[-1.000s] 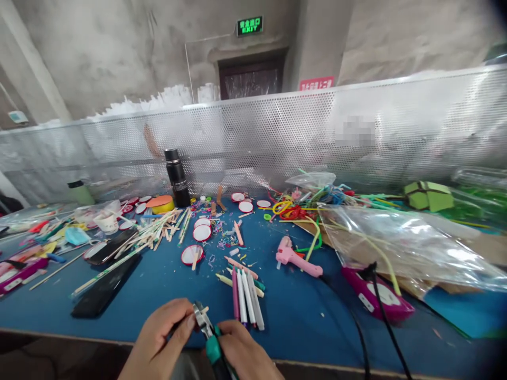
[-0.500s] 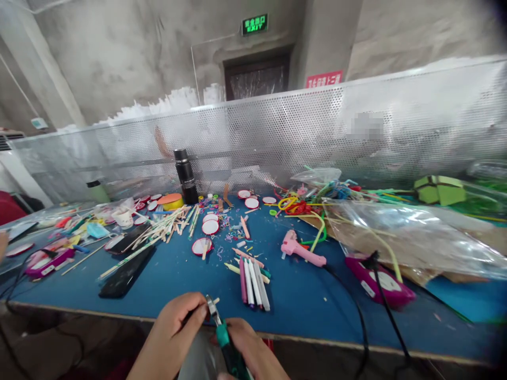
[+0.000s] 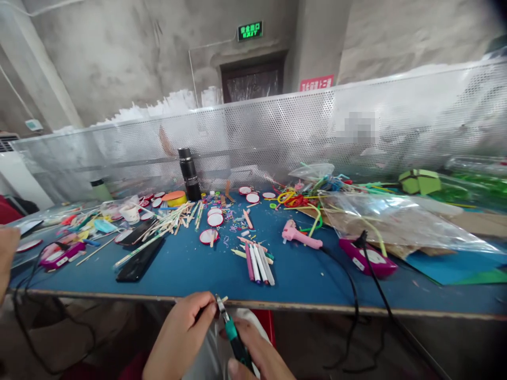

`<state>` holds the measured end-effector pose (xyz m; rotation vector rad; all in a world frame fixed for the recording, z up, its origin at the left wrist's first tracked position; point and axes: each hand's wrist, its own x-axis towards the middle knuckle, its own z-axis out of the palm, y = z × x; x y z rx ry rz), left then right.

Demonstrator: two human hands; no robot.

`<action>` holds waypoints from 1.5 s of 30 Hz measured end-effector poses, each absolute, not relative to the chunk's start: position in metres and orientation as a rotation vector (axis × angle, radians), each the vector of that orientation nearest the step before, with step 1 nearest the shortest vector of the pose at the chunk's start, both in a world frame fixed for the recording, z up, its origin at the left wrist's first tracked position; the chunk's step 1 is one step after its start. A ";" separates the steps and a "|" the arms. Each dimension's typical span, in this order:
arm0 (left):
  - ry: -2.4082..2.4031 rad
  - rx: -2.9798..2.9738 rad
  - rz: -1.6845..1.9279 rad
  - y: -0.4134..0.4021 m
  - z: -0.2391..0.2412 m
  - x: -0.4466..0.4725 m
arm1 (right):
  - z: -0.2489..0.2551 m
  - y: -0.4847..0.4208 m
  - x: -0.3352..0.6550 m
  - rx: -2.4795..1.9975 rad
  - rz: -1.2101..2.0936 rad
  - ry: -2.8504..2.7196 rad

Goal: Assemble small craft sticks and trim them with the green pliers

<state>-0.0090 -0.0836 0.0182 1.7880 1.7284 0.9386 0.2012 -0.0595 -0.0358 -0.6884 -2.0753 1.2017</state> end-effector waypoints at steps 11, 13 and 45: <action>1.617 1.834 0.941 -0.111 0.029 0.018 | -0.023 -0.100 0.224 -0.673 1.123 -1.955; 1.592 1.846 0.943 -0.114 0.032 0.024 | -0.023 -0.104 0.229 -0.668 1.093 -1.939; 1.562 1.967 1.156 -0.130 0.024 0.013 | -0.014 -0.124 0.228 -0.947 0.589 -2.088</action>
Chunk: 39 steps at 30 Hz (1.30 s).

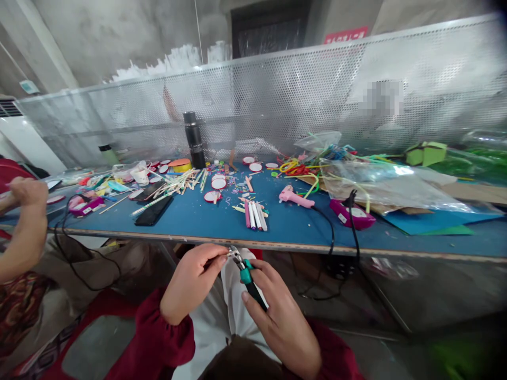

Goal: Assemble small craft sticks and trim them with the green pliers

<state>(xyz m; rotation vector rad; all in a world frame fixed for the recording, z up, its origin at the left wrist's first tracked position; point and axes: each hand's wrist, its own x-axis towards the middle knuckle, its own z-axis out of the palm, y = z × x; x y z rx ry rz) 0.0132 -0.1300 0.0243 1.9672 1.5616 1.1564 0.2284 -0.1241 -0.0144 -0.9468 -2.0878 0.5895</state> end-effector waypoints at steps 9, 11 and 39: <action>1.503 2.039 1.184 -0.130 0.024 0.012 | -0.013 -0.125 0.230 -0.916 0.548 -2.100; 1.512 2.034 1.188 -0.131 0.025 0.012 | -0.013 -0.126 0.230 -0.911 0.549 -2.099; 1.481 2.060 1.180 -0.132 0.022 0.012 | -0.017 -0.123 0.222 -1.047 0.597 -2.047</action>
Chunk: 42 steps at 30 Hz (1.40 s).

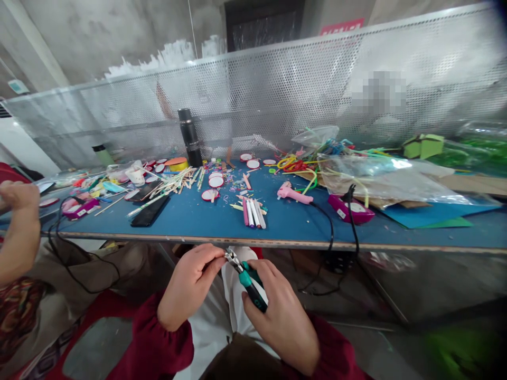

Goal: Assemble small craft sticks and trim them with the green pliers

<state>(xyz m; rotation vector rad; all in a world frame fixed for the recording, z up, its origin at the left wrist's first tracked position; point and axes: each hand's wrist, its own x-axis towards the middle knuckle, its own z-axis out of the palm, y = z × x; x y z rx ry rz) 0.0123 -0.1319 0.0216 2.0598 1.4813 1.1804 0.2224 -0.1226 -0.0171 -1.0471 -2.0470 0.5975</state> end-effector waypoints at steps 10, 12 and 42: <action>1.505 2.074 1.134 -0.138 0.027 0.015 | -0.022 -0.120 0.221 -1.014 0.707 -2.058; 1.522 2.075 1.141 -0.138 0.026 0.015 | -0.021 -0.119 0.220 -1.014 0.722 -2.074; 1.634 2.053 1.276 -0.117 -0.005 0.007 | -0.042 -0.092 0.201 -1.035 0.764 -2.039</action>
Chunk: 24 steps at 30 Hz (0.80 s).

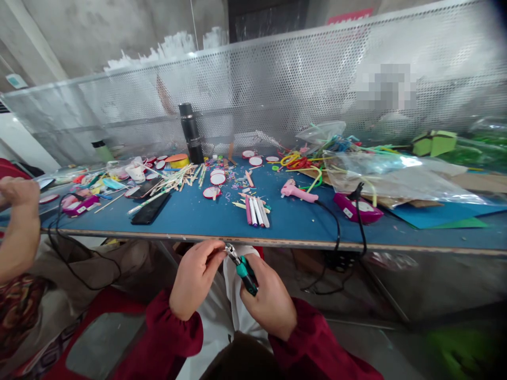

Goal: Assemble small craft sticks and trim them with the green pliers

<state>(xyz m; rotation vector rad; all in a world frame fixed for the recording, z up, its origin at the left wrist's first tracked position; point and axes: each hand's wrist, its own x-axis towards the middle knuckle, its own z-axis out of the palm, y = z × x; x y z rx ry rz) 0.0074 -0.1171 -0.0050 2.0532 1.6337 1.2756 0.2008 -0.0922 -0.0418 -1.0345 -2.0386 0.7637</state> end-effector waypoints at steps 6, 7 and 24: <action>1.553 2.123 1.346 -0.118 -0.004 0.008 | -0.043 -0.092 0.204 -1.017 0.660 -2.078; 1.550 2.128 1.356 -0.118 -0.004 0.008 | -0.043 -0.093 0.205 -1.018 0.644 -2.086; 1.563 2.164 1.352 -0.120 -0.001 0.008 | -0.038 -0.096 0.211 -0.990 0.684 -2.091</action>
